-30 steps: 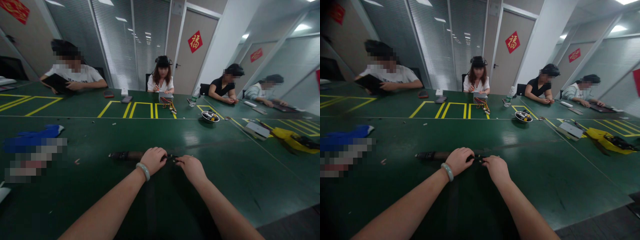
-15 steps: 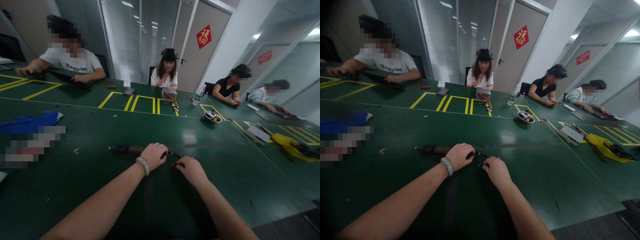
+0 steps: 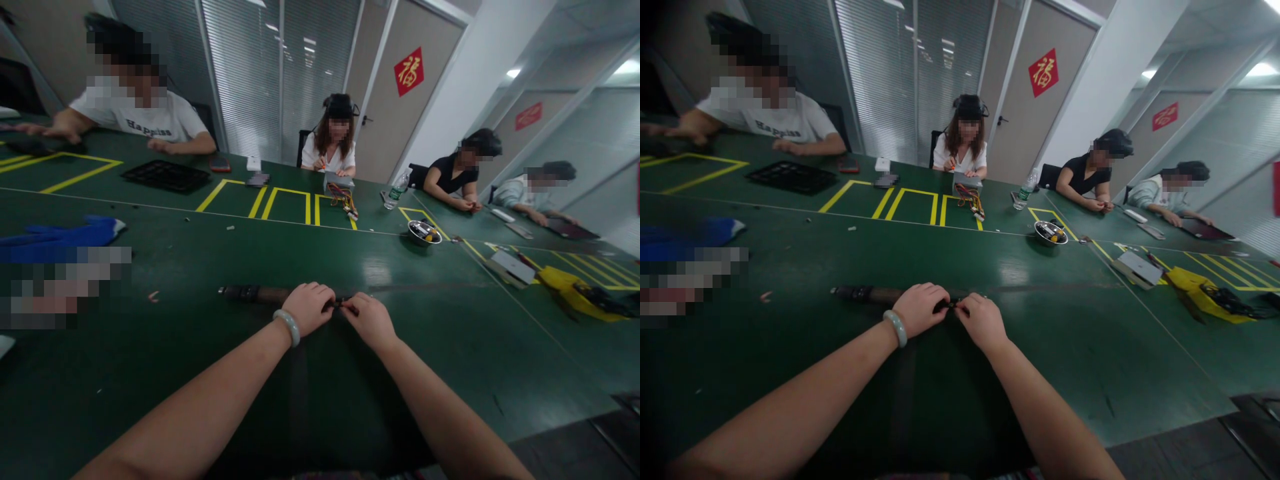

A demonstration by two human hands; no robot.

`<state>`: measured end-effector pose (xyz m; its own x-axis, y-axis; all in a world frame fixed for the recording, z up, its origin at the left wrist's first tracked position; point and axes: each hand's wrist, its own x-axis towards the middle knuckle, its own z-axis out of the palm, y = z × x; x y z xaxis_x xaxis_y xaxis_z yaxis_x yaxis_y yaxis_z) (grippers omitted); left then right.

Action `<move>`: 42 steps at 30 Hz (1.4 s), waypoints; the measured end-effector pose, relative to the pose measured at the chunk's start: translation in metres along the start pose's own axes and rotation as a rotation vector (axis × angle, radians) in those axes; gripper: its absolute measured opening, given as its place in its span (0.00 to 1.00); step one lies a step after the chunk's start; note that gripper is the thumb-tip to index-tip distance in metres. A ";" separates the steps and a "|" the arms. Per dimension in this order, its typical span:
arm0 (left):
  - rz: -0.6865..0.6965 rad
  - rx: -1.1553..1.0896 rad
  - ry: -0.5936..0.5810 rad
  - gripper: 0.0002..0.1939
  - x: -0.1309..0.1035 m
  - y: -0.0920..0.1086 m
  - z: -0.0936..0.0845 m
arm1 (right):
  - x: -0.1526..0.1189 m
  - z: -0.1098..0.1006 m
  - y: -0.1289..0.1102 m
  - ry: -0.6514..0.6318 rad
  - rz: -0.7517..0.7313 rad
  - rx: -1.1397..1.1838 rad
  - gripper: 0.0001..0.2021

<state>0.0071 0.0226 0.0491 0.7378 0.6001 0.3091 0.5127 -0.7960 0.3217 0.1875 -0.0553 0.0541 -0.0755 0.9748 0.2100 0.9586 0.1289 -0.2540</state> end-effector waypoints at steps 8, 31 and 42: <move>0.021 0.005 0.001 0.04 0.001 -0.003 0.004 | -0.008 0.012 0.000 0.106 -0.054 0.007 0.08; -0.030 0.010 0.019 0.14 0.001 0.002 0.001 | 0.022 0.018 0.018 -0.039 -0.287 -0.236 0.07; 0.110 -0.080 0.215 0.13 -0.009 -0.001 -0.007 | 0.018 -0.006 0.072 -0.067 -0.120 -0.290 0.07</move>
<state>-0.0033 0.0189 0.0523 0.6724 0.5197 0.5270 0.3914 -0.8540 0.3428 0.2563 -0.0294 0.0454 -0.2012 0.9669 0.1566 0.9794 0.1957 0.0502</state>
